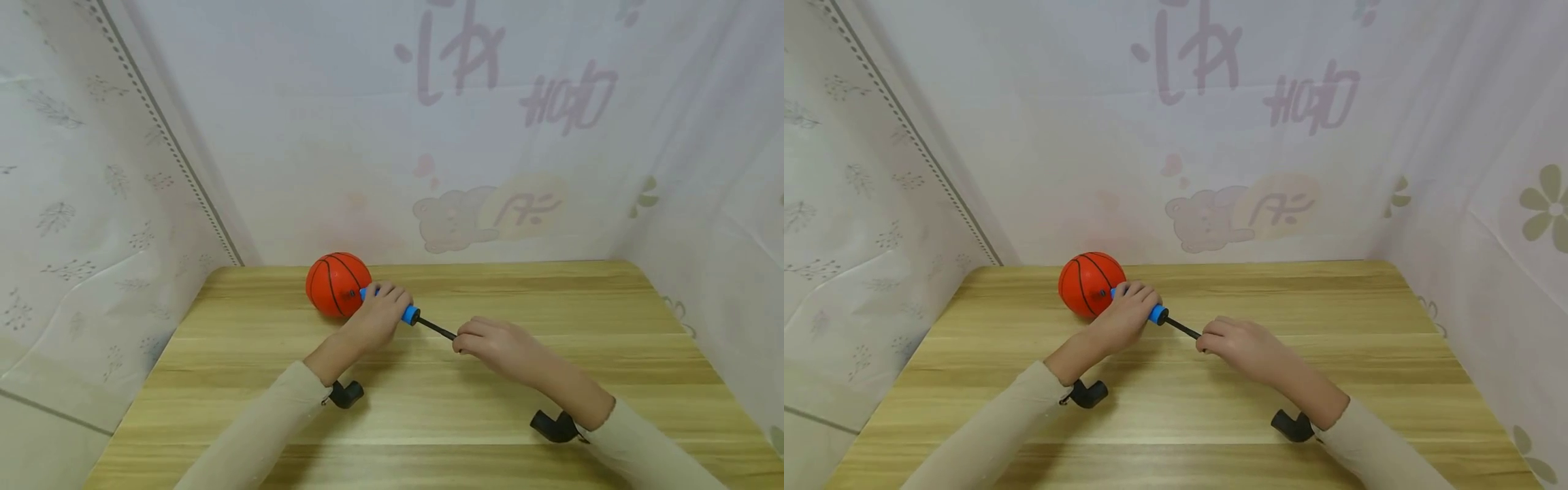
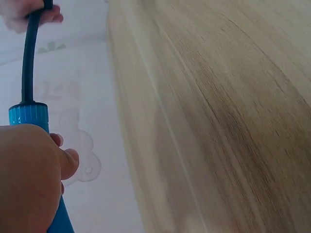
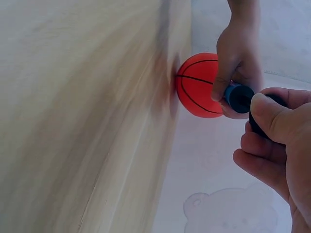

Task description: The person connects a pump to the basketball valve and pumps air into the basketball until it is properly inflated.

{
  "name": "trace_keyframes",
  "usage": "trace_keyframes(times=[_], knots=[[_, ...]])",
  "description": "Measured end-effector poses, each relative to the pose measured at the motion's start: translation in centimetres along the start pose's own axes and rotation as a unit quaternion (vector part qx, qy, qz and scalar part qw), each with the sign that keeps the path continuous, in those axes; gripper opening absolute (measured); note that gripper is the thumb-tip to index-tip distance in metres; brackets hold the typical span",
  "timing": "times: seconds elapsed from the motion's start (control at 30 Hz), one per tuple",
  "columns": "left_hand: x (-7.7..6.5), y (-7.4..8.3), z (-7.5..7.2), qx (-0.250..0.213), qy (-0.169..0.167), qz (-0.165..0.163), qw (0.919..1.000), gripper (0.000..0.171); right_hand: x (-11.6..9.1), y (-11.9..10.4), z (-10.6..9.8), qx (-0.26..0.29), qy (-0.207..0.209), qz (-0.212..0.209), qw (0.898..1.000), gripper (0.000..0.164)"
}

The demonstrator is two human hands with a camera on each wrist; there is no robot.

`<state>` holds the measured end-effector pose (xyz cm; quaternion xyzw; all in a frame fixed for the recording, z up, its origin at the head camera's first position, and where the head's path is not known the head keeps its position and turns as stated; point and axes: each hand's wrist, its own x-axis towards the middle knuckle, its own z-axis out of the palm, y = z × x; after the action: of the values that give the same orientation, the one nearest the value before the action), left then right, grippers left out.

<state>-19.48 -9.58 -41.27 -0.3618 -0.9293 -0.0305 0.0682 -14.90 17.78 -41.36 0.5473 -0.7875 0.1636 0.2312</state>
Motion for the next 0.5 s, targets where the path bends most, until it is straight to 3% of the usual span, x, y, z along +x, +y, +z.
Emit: trace_keyframes(times=[0.07,0.17,0.27,0.5], knots=[[0.0,0.1,0.1,0.005,0.002,0.0,1.0,0.028,0.5,0.3,0.5,0.002,-0.003,0.001,1.0,0.006],[0.1,0.2,0.2,0.012,0.008,0.002,0.9999,0.027,1.3,0.8,1.3,0.003,0.002,0.0,1.0,0.02],[0.1,0.3,0.3,0.016,0.013,0.007,0.9998,0.027,2.0,1.1,2.0,-0.003,0.007,-0.006,1.0,0.023],[0.0,0.5,0.7,0.018,0.028,0.018,0.9993,0.025,2.8,1.3,2.9,-0.003,0.0,-0.002,1.0,0.007]])
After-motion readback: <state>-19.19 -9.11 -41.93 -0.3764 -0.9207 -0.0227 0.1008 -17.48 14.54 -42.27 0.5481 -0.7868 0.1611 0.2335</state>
